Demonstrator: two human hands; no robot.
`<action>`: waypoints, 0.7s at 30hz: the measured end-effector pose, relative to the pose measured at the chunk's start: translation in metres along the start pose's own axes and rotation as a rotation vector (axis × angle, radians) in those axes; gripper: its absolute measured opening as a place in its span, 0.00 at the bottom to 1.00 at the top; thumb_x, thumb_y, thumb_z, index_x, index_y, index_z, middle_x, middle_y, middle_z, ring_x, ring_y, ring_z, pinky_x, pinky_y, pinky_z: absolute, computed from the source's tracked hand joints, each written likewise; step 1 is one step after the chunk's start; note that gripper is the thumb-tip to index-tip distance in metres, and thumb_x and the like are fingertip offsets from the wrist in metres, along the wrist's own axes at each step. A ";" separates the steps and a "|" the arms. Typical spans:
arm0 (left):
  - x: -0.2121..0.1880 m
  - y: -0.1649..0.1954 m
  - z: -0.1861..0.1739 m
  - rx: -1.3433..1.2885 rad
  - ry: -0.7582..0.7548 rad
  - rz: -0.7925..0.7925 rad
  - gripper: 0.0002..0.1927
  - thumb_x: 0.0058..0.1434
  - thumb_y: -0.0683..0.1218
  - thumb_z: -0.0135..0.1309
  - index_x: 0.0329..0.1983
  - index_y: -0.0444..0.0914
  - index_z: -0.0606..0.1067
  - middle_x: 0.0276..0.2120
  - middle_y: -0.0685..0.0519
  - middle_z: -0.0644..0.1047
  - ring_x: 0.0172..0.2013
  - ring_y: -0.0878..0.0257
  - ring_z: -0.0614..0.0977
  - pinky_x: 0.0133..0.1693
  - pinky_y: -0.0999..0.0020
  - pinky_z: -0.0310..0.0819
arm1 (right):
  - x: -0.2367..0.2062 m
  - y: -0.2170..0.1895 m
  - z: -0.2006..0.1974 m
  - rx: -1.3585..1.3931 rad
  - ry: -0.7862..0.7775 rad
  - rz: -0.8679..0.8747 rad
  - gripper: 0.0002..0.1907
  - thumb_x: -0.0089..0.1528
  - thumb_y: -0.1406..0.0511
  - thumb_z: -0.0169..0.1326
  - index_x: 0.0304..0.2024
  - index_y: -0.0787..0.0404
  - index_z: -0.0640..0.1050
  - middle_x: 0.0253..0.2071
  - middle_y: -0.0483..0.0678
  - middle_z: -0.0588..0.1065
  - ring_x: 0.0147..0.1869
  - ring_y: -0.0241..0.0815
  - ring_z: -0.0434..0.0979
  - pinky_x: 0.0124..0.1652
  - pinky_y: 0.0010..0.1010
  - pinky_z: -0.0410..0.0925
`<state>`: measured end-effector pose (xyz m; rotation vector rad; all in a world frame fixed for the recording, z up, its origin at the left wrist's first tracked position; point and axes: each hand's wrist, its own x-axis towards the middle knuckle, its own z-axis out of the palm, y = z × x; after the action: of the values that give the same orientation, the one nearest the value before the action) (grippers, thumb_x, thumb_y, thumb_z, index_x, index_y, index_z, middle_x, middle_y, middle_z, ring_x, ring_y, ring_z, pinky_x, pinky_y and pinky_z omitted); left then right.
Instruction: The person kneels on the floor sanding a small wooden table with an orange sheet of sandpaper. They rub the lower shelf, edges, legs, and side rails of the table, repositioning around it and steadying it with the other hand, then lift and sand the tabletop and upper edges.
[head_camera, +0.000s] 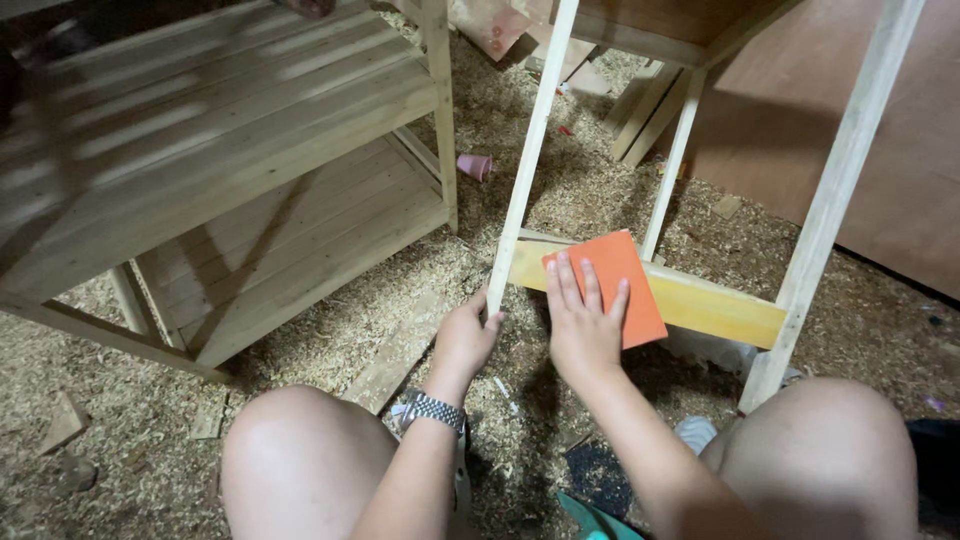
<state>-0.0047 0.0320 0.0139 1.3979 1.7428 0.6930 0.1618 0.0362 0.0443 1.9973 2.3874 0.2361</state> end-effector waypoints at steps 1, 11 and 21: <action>-0.001 0.001 -0.001 -0.012 0.002 0.007 0.28 0.63 0.51 0.55 0.68 0.53 0.69 0.43 0.44 0.83 0.42 0.50 0.85 0.48 0.56 0.77 | 0.000 -0.003 0.000 0.020 -0.011 0.021 0.44 0.56 0.70 0.48 0.74 0.58 0.50 0.79 0.49 0.46 0.81 0.50 0.38 0.66 0.73 0.33; -0.007 0.017 -0.011 0.002 -0.024 -0.016 0.26 0.64 0.52 0.54 0.66 0.45 0.71 0.43 0.43 0.83 0.43 0.49 0.86 0.48 0.56 0.79 | 0.001 -0.017 -0.002 0.093 -0.054 0.088 0.46 0.54 0.74 0.47 0.75 0.65 0.49 0.79 0.55 0.44 0.83 0.49 0.35 0.67 0.72 0.32; -0.010 0.035 0.021 0.582 0.302 0.488 0.43 0.60 0.50 0.54 0.75 0.34 0.53 0.75 0.40 0.48 0.74 0.45 0.48 0.68 0.42 0.41 | -0.018 0.019 0.014 0.072 -0.110 0.296 0.45 0.57 0.69 0.45 0.74 0.69 0.42 0.79 0.60 0.35 0.82 0.55 0.28 0.66 0.70 0.30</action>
<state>0.0332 0.0296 0.0332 2.2655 1.9435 0.7048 0.1849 0.0232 0.0312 2.3265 2.0584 0.0425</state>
